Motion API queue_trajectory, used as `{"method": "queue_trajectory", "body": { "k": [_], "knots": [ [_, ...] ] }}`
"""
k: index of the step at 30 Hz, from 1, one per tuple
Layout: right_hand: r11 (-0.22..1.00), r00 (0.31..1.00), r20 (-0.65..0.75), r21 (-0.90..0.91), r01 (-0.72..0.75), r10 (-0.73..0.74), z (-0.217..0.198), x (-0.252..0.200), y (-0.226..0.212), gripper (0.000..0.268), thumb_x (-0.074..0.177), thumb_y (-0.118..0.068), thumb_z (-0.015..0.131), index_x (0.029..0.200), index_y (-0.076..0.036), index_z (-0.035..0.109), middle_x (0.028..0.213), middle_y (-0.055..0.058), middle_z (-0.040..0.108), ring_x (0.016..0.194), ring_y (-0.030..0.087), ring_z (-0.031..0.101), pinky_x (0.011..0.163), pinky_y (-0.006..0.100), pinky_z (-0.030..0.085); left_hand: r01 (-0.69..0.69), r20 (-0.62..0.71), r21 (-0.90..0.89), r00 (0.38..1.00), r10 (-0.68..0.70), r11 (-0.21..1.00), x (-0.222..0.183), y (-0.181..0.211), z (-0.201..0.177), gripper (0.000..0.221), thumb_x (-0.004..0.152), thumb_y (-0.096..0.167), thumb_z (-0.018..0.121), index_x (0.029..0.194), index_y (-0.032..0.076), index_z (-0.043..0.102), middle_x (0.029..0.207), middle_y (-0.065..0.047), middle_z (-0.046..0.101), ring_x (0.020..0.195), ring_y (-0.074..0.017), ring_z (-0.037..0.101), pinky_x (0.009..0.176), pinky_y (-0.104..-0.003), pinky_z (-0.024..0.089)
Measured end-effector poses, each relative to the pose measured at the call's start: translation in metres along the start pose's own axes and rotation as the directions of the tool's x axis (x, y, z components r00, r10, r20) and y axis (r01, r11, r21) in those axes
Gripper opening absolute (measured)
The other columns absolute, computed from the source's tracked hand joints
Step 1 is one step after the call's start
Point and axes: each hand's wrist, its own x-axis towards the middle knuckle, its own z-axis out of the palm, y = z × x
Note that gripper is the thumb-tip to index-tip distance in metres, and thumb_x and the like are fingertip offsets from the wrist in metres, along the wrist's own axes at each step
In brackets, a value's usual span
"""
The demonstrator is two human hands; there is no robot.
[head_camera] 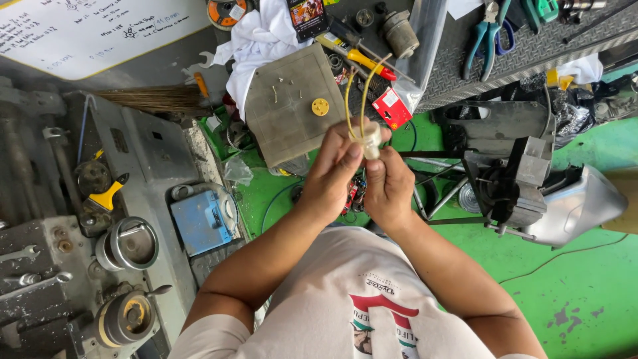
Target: The person strips wire insulation using a tool and attaches wires to a connector by hand, eventually tightening a screw on the component with a screwdriver.
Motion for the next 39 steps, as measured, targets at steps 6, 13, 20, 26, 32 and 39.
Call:
{"method": "queue_trajectory", "body": {
  "k": [6,13,20,26,32,39],
  "knots": [
    [0.999,0.999,0.044,0.042,0.004,-0.006,-0.003,0.009,-0.009,0.03,0.11,-0.023,0.049,0.093,-0.004,0.065,0.072,0.009,0.055,0.057,0.035,0.057,0.051,0.038,0.046,0.039,0.017,-0.083,0.999,-0.037,0.996,0.002,0.002,-0.01,0.054,0.101,0.024,0.063,0.144,-0.001,0.041,0.143,-0.031,0.054,0.138,-0.0436,0.051,0.116,-0.054,0.038],
    [0.998,0.995,0.101,0.054,0.015,-0.021,-0.003,0.001,-0.006,0.032,0.109,-0.025,0.05,0.093,-0.002,0.067,0.077,0.012,0.059,0.061,0.039,0.058,0.054,0.04,0.049,0.018,0.048,0.158,0.999,-0.026,0.987,0.016,0.044,-0.008,0.046,0.111,0.033,0.051,0.143,0.0,0.056,0.123,-0.023,0.07,0.12,-0.0323,0.067,0.11,-0.05,0.049],
    [0.997,0.98,0.199,0.08,0.005,-0.021,-0.016,-0.006,0.011,0.029,0.101,-0.029,0.067,0.097,-0.001,0.07,0.083,0.017,0.065,0.069,0.045,0.062,0.061,0.044,0.052,-0.023,-0.01,0.268,1.0,0.027,0.963,0.009,0.044,0.005,0.033,0.11,0.024,0.052,0.117,-0.005,0.066,0.08,-0.012,0.071,0.09,-0.0223,0.072,0.088,-0.037,0.058],
    [0.985,0.979,0.199,0.175,0.006,-0.041,-0.054,0.054,-0.034,0.052,0.095,-0.04,0.071,0.114,0.008,0.072,0.104,0.022,0.071,0.095,0.032,0.072,0.082,0.044,0.058,-0.016,0.048,0.387,0.999,-0.003,0.922,0.001,0.055,0.008,0.026,0.11,0.018,0.05,0.11,-0.003,0.067,0.073,-0.01,0.068,0.073,-0.0175,0.067,0.068,-0.029,0.054],
    [0.881,0.98,0.195,0.457,-0.125,0.038,-0.038,0.075,-0.072,0.029,0.093,-0.008,0.073,0.112,0.014,0.069,0.095,0.021,0.063,0.089,0.026,0.069,0.073,0.043,0.064,-0.014,0.134,0.458,0.99,-0.054,0.889,-0.004,0.048,0.005,0.025,0.109,0.016,0.05,0.105,0.0,0.069,0.069,-0.01,0.068,0.065,-0.0183,0.064,0.057,-0.03,0.052],
    [0.824,0.959,0.205,0.497,-0.273,0.195,-0.015,0.051,-0.046,0.013,0.091,-0.002,0.076,0.101,0.007,0.076,0.085,0.016,0.065,0.082,0.018,0.066,0.074,0.033,0.055,0.077,0.099,0.544,0.983,-0.155,0.836,-0.015,0.057,-0.006,0.024,0.111,0.02,0.044,0.11,0.004,0.061,0.065,-0.012,0.067,0.055,-0.0212,0.059,0.053,-0.035,0.051]
  ]
}}
